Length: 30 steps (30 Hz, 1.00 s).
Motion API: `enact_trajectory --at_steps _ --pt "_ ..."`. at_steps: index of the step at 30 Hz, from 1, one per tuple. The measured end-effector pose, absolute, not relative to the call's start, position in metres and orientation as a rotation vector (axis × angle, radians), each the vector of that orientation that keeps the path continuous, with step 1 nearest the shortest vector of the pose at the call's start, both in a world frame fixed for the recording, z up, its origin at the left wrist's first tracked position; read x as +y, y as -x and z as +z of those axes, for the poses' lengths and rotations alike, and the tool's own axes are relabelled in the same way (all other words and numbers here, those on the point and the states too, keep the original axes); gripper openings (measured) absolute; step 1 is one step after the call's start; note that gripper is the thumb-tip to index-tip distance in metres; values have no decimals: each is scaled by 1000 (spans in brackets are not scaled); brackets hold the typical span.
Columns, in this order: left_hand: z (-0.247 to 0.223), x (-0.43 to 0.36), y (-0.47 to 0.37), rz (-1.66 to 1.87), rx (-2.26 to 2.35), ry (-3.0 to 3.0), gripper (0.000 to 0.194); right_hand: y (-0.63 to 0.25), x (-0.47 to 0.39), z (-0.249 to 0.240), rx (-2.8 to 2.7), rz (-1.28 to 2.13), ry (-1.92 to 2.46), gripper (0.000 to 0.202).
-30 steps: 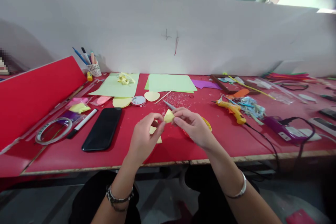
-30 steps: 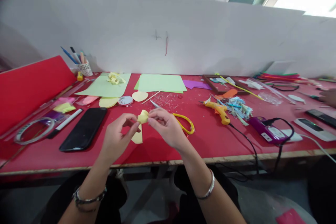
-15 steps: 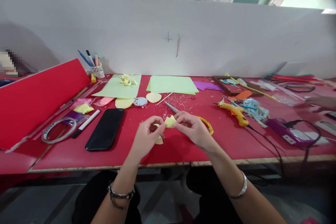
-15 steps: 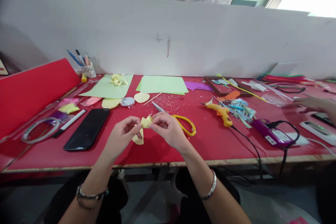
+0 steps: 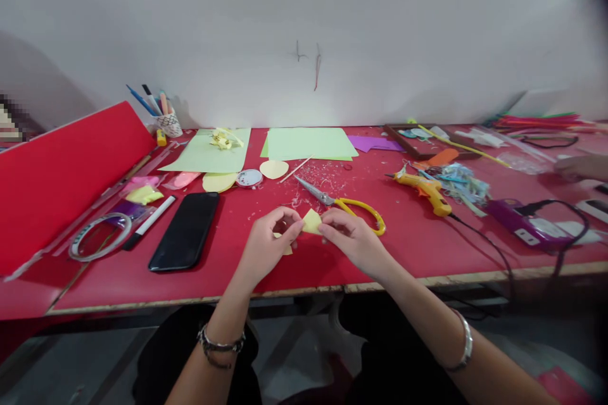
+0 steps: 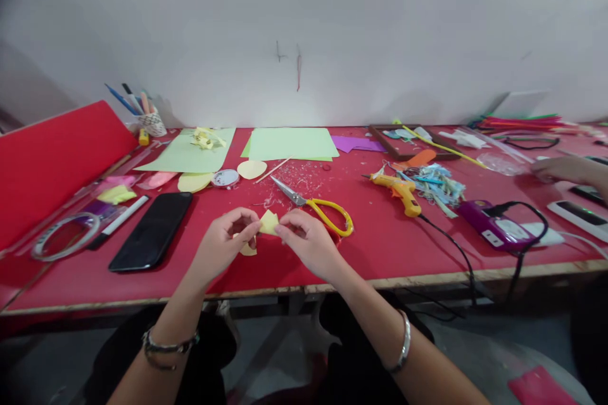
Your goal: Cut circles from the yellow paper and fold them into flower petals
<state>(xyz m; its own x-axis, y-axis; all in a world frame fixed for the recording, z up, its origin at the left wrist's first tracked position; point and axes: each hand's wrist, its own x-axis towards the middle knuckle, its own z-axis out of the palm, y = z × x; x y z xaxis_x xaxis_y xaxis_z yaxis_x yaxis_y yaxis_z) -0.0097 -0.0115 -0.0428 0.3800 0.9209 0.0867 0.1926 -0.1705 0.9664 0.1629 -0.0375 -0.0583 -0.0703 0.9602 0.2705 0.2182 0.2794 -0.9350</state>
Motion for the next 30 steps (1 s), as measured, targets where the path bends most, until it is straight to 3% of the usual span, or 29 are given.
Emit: enact_trajectory --at_steps 11,18,30 --pt "-49 -14 9 800 931 -1520 22 -167 -54 -64 -1480 911 1146 13" --pt "-48 -17 17 837 855 -1466 38 -166 -51 -60 -1570 822 1121 15" --pt "-55 -23 33 954 796 -1586 15 -153 -40 -50 -1713 753 1063 13"
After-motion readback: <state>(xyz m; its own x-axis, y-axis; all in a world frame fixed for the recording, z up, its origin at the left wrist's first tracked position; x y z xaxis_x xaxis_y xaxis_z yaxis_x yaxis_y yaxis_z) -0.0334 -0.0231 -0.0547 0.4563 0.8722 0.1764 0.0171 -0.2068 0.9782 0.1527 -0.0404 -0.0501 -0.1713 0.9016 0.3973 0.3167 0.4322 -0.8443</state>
